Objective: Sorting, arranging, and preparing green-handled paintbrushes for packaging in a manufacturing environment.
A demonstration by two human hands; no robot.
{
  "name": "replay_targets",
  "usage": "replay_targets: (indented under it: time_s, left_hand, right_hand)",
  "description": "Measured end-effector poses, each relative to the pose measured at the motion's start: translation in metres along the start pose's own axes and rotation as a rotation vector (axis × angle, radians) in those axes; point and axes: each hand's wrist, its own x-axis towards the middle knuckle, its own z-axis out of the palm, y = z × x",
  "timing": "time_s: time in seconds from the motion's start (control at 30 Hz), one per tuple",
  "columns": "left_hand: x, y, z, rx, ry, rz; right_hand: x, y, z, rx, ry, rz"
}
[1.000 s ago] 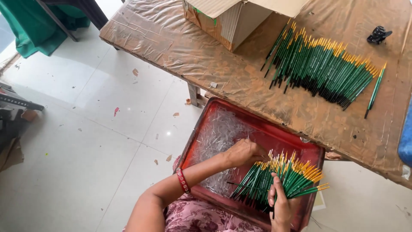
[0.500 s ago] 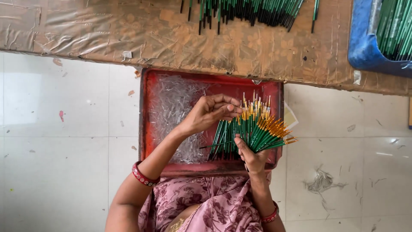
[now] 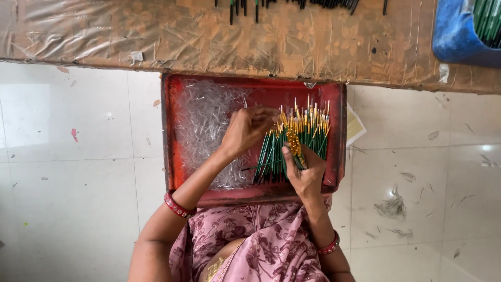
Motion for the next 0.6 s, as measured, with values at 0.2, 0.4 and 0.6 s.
replay_targets:
  time_s: [0.2, 0.4, 0.6]
  left_hand:
    - [0.002, -0.028, 0.005, 0.543, 0.073, 0.042]
    - [0.003, 0.003, -0.011, 0.233, 0.028, 0.124]
    - [0.009, 0.017, -0.015, -0.378, -0.134, 0.031]
  right_hand:
    - [0.012, -0.018, -0.015, 0.075, 0.108, 0.105]
    - [-0.003, -0.006, -0.008, 0.463, 0.034, 0.46]
    - [-0.006, -0.004, -0.002, 0.37, 0.028, 0.229]
